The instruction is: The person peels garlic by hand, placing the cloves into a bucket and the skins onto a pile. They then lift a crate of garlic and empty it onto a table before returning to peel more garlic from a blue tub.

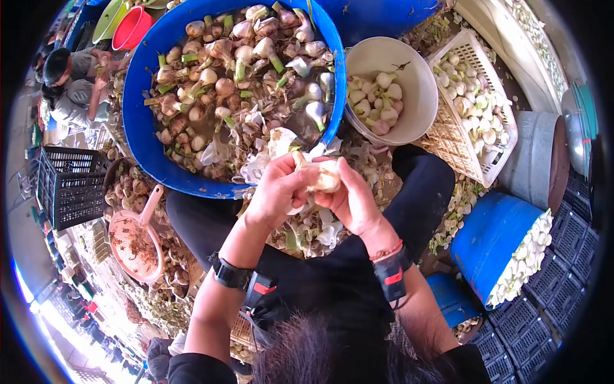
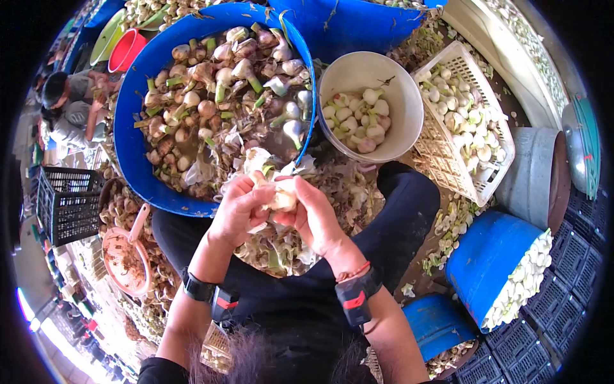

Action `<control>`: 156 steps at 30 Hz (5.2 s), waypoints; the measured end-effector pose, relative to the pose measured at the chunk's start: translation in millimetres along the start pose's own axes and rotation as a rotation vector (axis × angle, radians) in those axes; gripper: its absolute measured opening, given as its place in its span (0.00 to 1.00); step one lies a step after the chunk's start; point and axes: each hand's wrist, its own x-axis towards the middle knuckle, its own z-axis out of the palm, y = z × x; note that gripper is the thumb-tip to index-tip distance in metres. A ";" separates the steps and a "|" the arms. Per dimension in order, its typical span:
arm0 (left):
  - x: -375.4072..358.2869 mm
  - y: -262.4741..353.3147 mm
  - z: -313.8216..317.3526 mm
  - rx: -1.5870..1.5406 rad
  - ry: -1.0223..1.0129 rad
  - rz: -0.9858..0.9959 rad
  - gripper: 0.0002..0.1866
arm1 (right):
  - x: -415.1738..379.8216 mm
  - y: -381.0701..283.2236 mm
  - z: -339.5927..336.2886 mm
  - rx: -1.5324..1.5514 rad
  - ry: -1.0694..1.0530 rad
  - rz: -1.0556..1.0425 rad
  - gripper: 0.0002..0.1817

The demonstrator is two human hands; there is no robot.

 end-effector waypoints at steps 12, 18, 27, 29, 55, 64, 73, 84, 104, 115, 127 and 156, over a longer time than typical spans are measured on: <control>-13.4 -9.1 -18.5 -0.298 -0.168 -0.097 0.03 | -16.1 -5.5 -5.9 -0.403 -0.074 0.063 0.21; -12.0 -18.1 5.6 0.278 0.182 0.289 0.04 | -11.9 -4.5 10.4 -0.179 0.059 0.088 0.19; -4.6 -20.1 4.4 0.479 0.287 0.359 0.15 | 0.4 4.0 -7.7 -0.819 0.054 -0.580 0.19; -2.3 -24.6 -6.6 0.517 0.343 0.356 0.15 | -2.1 1.3 -11.5 -0.957 -0.001 -0.653 0.20; 22.7 -3.1 -48.0 1.241 -0.049 0.009 0.04 | -18.3 -146.2 -81.1 0.439 0.002 -0.818 0.17; 215.2 -9.7 -59.2 2.350 -0.406 0.407 0.18 | 4.3 -124.3 -86.3 0.085 0.575 -0.544 0.11; 64.0 29.9 -22.3 0.722 0.147 0.047 0.13 | 40.5 -0.9 -3.5 -1.245 0.116 -0.644 0.35; 20.7 2.9 -17.2 0.663 0.248 0.253 0.08 | 10.1 19.3 14.1 -1.565 0.221 -0.746 0.32; 16.1 0.7 -5.1 -0.043 0.070 0.044 0.11 | 2.8 -1.5 -6.9 -0.085 0.066 -0.012 0.32; 3.8 13.3 9.8 0.395 -0.020 0.081 0.05 | -4.9 -5.7 -2.0 -0.601 -0.128 -0.160 0.54; 11.9 -15.9 -19.3 0.575 0.109 0.261 0.08 | -0.5 -1.6 -8.0 -0.267 0.087 -0.377 0.14; -2.1 -14.2 -8.4 1.143 -0.150 0.012 0.06 | -6.9 -45.3 -25.7 -0.076 0.054 -0.600 0.19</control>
